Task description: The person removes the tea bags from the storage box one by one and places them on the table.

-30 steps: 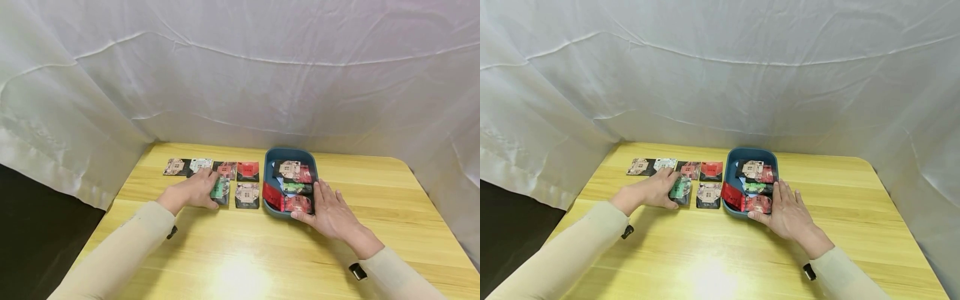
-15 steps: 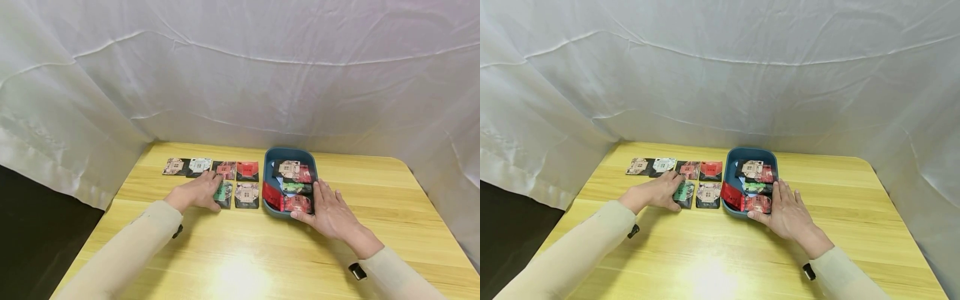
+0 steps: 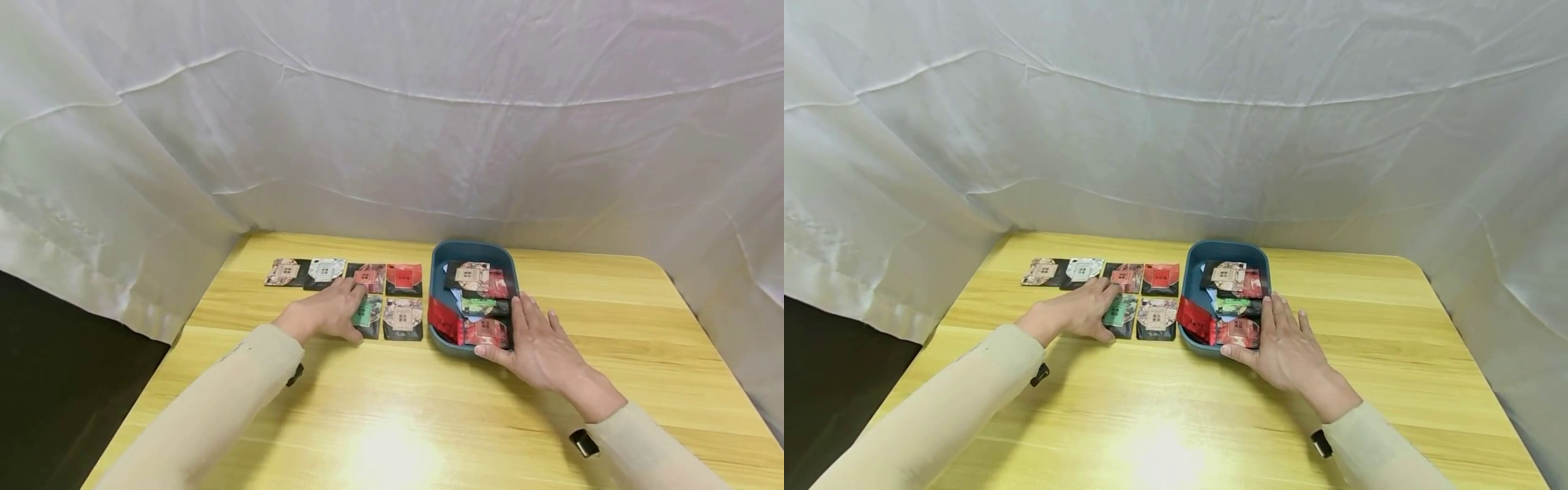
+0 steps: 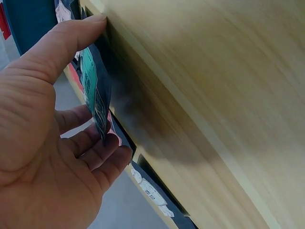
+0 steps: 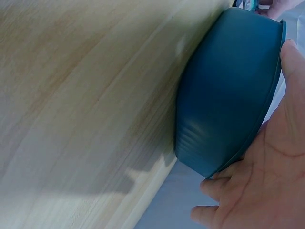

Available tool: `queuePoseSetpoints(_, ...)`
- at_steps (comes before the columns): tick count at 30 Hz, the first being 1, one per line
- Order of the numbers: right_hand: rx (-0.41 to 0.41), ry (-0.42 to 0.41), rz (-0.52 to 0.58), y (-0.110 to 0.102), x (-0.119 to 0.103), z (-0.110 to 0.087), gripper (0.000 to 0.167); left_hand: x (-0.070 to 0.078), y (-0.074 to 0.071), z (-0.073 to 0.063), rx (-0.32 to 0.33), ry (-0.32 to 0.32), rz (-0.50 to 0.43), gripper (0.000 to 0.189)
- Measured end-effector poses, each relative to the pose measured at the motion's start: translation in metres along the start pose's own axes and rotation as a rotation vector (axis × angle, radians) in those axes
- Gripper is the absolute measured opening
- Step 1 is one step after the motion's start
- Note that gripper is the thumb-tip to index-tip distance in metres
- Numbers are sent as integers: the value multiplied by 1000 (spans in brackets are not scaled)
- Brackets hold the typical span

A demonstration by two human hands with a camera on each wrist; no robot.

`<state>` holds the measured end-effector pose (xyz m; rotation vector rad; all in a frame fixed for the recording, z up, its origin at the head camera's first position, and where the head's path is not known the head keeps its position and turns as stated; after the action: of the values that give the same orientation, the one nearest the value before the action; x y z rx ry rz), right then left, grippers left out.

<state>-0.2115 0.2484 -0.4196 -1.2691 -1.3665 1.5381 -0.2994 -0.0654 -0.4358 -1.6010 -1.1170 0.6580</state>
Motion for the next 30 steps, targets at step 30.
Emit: queuePoseSetpoints(30,4,-3,1,0,1,0,129,26,-32,1,135,55,5,91)
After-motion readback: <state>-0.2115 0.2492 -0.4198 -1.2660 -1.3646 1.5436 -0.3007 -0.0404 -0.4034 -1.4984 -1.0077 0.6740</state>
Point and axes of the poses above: each hand's wrist, its own z-axis towards the middle knuckle, its own y-axis out of the palm, x = y × z, the point moved 9 cm from there along z, towards the middle knuckle, and after that the axes turned 7 degrees about -y, right-handed, at the moved point
